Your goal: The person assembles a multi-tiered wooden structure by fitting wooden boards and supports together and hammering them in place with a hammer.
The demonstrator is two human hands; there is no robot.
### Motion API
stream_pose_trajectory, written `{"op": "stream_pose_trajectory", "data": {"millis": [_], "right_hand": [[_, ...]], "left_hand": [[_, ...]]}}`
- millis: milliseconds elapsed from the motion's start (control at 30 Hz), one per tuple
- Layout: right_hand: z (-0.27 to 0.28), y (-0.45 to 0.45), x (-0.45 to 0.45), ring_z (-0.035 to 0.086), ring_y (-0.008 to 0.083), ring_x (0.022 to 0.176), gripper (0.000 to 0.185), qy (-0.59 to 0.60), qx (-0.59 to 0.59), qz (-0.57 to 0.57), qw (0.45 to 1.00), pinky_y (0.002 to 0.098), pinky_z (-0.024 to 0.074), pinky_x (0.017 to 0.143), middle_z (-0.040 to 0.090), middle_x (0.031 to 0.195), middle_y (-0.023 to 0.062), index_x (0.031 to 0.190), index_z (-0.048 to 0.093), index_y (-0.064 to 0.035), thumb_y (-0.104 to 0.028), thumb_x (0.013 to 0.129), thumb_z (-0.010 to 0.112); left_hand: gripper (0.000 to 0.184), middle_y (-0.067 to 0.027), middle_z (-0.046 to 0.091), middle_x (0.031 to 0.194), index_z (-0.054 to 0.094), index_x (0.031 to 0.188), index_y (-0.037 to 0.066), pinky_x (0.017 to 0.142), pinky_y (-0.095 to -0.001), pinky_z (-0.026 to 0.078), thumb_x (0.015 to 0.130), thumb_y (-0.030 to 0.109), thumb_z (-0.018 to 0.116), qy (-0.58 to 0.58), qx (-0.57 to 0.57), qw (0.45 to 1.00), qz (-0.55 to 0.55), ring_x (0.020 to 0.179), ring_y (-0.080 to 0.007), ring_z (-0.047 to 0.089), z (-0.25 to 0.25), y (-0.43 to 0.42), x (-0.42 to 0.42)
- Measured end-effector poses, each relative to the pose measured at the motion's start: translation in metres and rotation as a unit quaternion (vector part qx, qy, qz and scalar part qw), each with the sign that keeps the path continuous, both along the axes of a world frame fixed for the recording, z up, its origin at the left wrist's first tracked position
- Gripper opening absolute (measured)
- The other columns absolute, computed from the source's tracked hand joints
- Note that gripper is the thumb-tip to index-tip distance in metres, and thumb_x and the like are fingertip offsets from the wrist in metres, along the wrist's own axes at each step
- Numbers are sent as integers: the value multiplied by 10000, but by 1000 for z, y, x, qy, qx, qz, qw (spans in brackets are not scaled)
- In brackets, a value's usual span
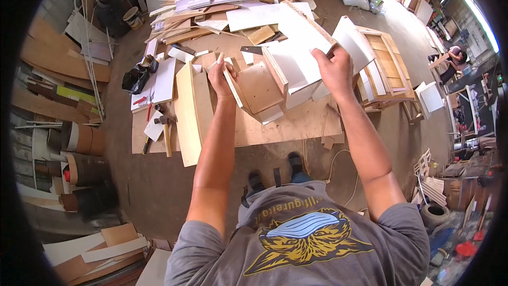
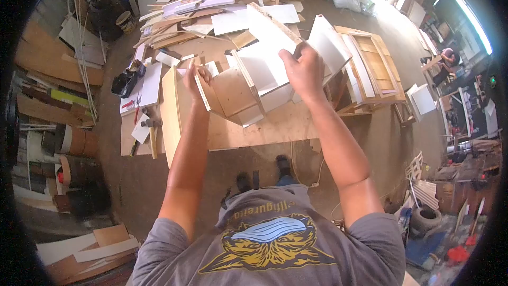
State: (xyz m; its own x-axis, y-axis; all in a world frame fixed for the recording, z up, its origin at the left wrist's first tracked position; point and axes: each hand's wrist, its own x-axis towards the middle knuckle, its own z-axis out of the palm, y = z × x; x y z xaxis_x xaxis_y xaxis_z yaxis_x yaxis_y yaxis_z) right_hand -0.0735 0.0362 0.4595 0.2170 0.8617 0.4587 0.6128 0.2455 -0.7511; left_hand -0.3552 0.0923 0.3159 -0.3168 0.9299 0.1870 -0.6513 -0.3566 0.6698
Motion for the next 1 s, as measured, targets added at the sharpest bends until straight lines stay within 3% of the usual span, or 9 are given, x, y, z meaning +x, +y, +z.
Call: {"op": "stream_pose_trajectory", "data": {"millis": [400,500,533,633,700,767,867,967,1000], "right_hand": [[-20,-6,-30,722,348,752,327,-47,-65,-30,996,444,538,726,728,766,164,962,721,-18,-327,855,731],[-14,-12,-37,725,339,741,323,-37,-55,-26,997,449,544,718,723,753,165,940,717,-15,-327,859,732],[-11,-17,-41,726,336,734,323,-30,-51,-25,998,451,546,715,722,747,166,931,715,-12,-327,860,732],[-9,-24,-51,725,326,702,328,-46,-62,-11,997,455,552,700,718,729,161,932,716,-1,-323,870,726],[-4,-32,-63,711,326,658,317,-43,-47,1,998,456,548,676,706,698,147,909,705,-3,-318,879,721],[-2,-38,-75,705,325,648,301,-50,-43,13,998,456,544,667,699,685,140,904,701,-14,-314,882,718],[6,-48,-98,694,306,641,274,-54,-36,38,997,442,542,670,706,719,125,903,692,-25,-298,893,716],[10,-56,-118,700,286,678,248,-12,-36,90,995,419,544,680,723,789,125,949,702,-10,-252,900,723],[10,-61,-123,703,280,694,240,9,-38,111,993,410,545,683,729,818,126,970,706,-2,-231,902,726]], "left_hand": [[434,-57,521,607,587,723,34,413,-297,422,955,394,656,-17,-5,999,-43,478,-173,525,-55,6,-22],[445,-63,533,614,589,723,31,446,-313,433,951,406,663,-19,-32,999,-39,483,-183,528,-48,7,-25],[457,-71,542,625,583,720,31,518,-333,453,971,410,635,-1,-37,999,-39,522,-199,545,-58,9,-31],[488,-70,625,750,672,837,-13,741,-294,464,1011,433,578,141,-104,983,-56,759,-180,604,-39,-11,-53],[510,-66,667,1059,620,1230,-15,858,-339,488,1004,442,620,63,-179,980,-64,924,-171,617,6,-47,-52],[535,-60,654,1084,545,1338,-27,858,-330,496,1008,385,637,114,-212,964,-112,944,-142,612,2,-68,-77],[441,-48,654,1004,595,1269,-35,758,-311,506,1024,331,625,207,-327,914,-122,878,-130,612,42,-113,-80],[352,-21,635,898,639,1191,-21,630,-305,479,1039,294,605,348,-319,874,-115,759,-122,586,24,-117,-114],[300,-4,605,806,663,1116,-1,555,-321,434,1041,282,601,338,-321,881,-78,656,-124,534,19,-118,-113]]}}
